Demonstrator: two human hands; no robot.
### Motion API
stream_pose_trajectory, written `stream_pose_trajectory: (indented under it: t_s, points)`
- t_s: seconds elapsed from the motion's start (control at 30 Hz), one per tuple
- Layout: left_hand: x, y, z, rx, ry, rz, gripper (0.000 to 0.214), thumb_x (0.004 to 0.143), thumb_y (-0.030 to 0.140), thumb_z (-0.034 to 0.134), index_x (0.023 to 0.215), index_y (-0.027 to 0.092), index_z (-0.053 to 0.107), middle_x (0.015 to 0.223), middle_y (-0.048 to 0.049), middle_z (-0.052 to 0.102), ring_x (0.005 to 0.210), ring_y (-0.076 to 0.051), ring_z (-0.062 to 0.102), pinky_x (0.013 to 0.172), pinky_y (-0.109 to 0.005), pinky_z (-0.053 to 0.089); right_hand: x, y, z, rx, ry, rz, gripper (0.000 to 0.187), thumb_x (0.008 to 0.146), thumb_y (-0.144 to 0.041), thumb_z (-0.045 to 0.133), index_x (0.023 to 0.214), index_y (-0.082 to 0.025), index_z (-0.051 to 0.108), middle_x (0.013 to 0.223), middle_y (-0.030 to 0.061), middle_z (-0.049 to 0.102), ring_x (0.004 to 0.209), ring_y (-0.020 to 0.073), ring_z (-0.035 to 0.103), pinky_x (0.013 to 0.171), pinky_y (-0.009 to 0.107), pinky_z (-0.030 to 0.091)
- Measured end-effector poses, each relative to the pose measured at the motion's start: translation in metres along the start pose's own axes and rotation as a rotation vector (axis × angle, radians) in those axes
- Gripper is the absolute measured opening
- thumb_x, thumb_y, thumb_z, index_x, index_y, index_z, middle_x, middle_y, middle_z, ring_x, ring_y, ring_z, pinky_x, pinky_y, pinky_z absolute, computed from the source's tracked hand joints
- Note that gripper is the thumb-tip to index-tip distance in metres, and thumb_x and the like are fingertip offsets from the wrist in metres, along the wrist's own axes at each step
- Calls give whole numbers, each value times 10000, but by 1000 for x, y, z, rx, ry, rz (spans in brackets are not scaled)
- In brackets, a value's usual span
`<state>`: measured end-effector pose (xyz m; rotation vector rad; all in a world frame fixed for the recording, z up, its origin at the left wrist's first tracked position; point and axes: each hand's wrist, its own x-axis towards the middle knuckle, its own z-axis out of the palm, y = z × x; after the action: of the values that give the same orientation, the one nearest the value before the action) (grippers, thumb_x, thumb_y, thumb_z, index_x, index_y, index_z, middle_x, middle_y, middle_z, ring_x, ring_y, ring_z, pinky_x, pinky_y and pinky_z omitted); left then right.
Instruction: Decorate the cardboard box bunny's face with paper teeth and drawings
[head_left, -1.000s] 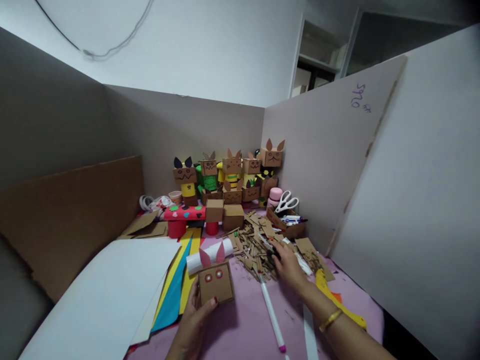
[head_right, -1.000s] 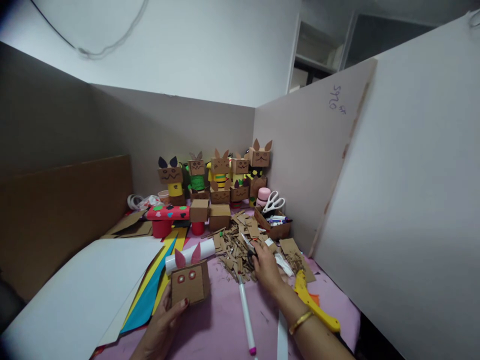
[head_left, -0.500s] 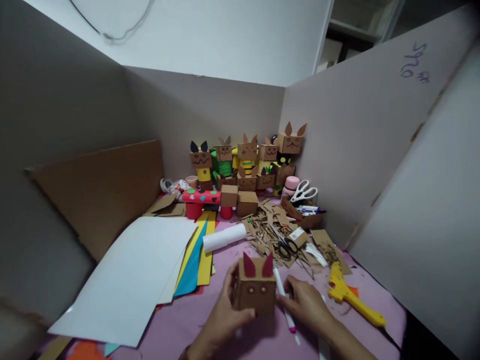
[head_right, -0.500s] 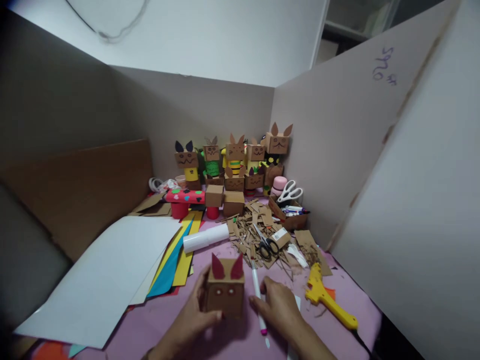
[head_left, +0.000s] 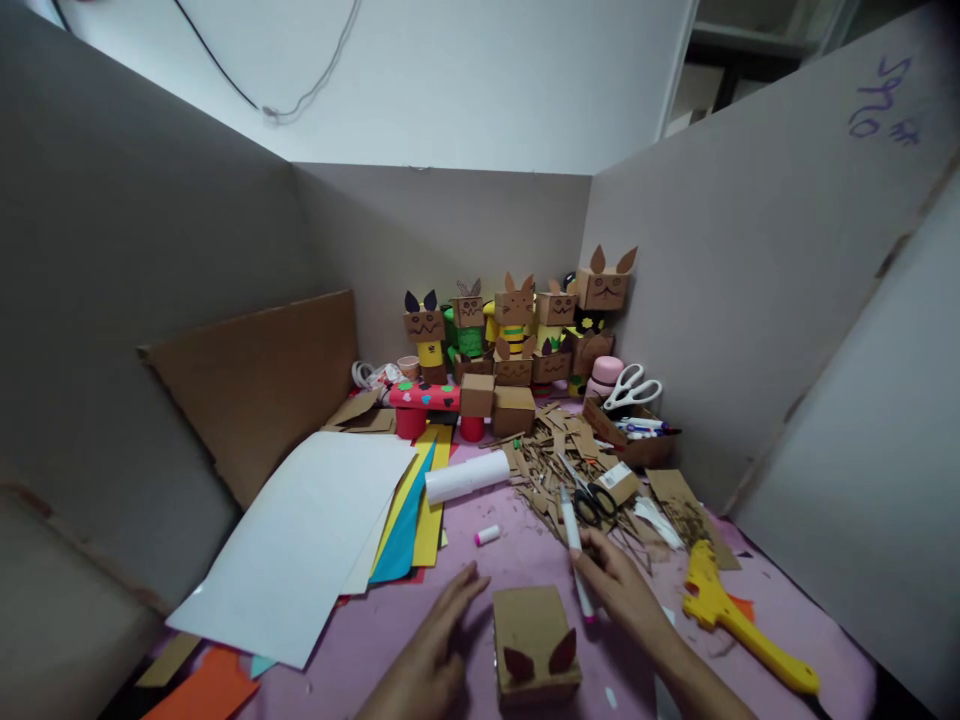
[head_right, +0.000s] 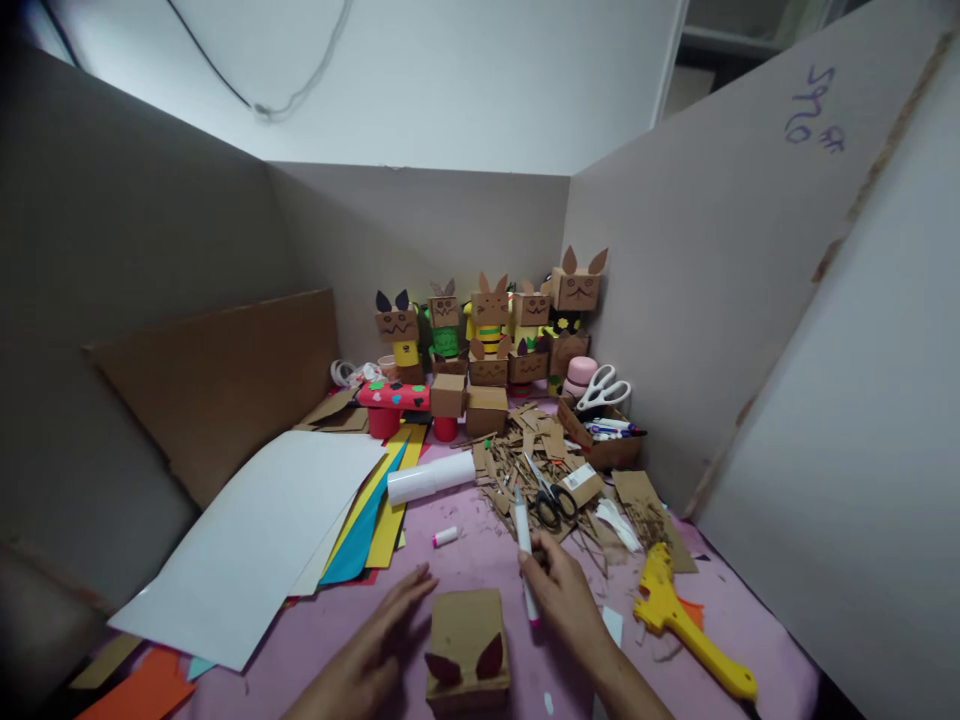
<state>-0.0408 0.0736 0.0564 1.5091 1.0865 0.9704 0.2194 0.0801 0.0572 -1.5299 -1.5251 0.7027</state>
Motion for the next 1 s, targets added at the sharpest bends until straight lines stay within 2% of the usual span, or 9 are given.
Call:
stream_pose_trajectory:
  t_s: [0.1,0.17,0.23,0.3,0.4,0.53,0.67,0.83,1.0]
  points:
    - [31,2,-3,81,125,83,263,763,236,663,1003,277,763,1210,-121,680,1226,-377,514,1121,-550,261,9,-5,8,2,-22,-52,359,895,-458,409,995,-188,624,930,56,702,847,218,646,756,299,506]
    - [53,3,4,106,197,126,262,753,259,685,1006,275,751,1165,-113,685,1239,-362,472,1137,-503,211,13,-5,14,-34,-20,-79,395,895,-424,411,1107,-173,630,1066,95,700,983,257,633,863,357,483]
    - [69,3,13,129,215,151,202,697,263,742,897,259,767,1032,-120,704,1127,-382,520,1093,-509,256,14,-4,20,-92,-10,-88,419,896,-379,414,1173,-155,634,1133,137,682,1069,301,602,920,428,453]
    - [79,1,19,134,199,167,99,710,296,737,792,250,766,905,-112,713,993,-369,573,1012,-488,346,12,-2,23,-152,-2,-89,421,904,-341,406,1191,-148,646,1142,165,665,1075,325,597,903,461,460]
    - [82,-1,20,117,156,174,150,783,329,670,867,246,762,907,-95,740,903,-332,625,880,-412,443,9,3,22,-215,0,-101,400,918,-292,394,1198,-174,654,1132,156,646,1065,303,602,894,435,473]
    - [79,-3,12,120,133,159,203,835,329,606,941,225,745,894,-79,758,823,-298,661,772,-358,488,9,7,19,-252,-13,-126,385,930,-262,390,1193,-170,655,1103,146,632,1042,268,603,906,395,473]
    - [78,-1,10,156,124,157,207,838,327,591,942,222,736,903,-79,751,830,-288,659,789,-361,496,10,8,20,-279,-37,-144,357,937,-276,414,1174,-196,667,1062,138,632,1009,281,597,872,410,481]
    - [78,1,12,215,21,174,214,865,321,552,975,216,704,972,-79,727,915,-279,640,862,-370,474,10,9,21,-307,-64,-166,314,934,-247,453,1144,-207,683,1004,122,632,972,280,592,842,405,484]
    - [75,-2,13,273,-64,164,287,934,345,435,1068,196,640,1041,-88,685,984,-256,608,906,-358,443,12,8,18,-330,-88,-200,302,937,-220,479,1164,-192,675,1029,138,622,990,292,575,860,431,464]
